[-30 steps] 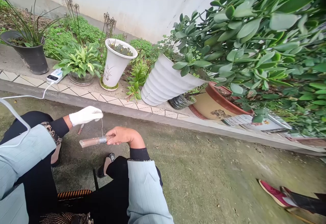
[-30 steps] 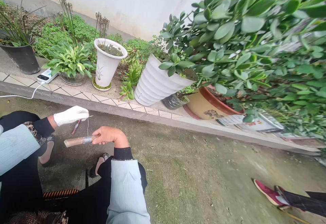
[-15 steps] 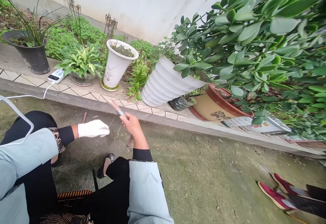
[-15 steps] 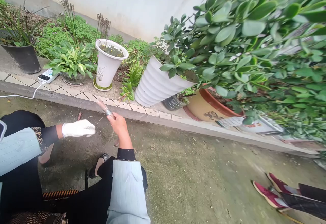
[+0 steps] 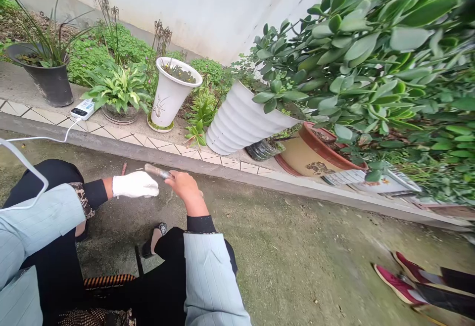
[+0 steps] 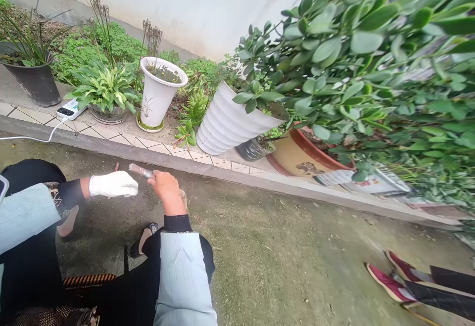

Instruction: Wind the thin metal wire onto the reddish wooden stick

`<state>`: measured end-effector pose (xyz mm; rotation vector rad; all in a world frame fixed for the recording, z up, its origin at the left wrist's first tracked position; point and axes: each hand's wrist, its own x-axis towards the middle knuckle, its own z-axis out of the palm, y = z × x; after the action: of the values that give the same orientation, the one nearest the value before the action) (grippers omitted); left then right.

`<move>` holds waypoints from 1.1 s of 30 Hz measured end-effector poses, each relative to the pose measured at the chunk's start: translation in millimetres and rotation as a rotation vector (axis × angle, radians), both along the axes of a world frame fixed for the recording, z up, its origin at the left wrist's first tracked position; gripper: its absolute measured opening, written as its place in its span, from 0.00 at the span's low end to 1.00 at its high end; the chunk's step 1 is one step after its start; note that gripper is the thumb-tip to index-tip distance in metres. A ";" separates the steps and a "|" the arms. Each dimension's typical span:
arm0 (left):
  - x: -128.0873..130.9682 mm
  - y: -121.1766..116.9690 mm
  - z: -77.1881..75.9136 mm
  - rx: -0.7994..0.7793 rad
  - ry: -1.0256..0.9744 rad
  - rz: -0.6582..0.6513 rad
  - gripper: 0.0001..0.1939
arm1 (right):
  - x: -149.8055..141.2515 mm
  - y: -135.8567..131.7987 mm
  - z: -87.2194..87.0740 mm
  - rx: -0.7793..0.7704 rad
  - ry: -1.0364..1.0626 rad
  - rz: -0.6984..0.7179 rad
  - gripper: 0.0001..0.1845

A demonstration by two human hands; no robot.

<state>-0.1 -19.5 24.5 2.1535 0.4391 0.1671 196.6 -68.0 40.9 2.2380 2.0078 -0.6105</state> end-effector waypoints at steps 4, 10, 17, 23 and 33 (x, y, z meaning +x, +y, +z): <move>-9.5 7.8 13.8 -0.070 -0.011 -0.008 0.18 | -7.7 -14.0 4.8 -0.498 0.408 0.311 0.12; -26.4 -1.1 5.9 -0.386 -0.141 -0.043 0.23 | 3.6 -43.0 20.0 -0.294 1.182 0.173 0.26; -42.2 -35.0 -12.0 0.103 0.012 0.118 0.20 | -21.9 -60.9 11.0 0.146 1.536 -0.325 0.25; -60.2 -54.2 -4.2 0.482 0.170 0.070 0.18 | -34.8 -57.9 -5.1 0.203 1.129 -0.393 0.17; -63.4 -49.9 0.4 0.215 0.081 0.000 0.18 | -46.1 -54.5 -20.4 -0.641 0.433 0.335 0.10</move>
<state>-63.5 -69.4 24.8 2.3774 0.4866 0.1330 150.5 -122.4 20.5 1.4478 1.8939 -1.5245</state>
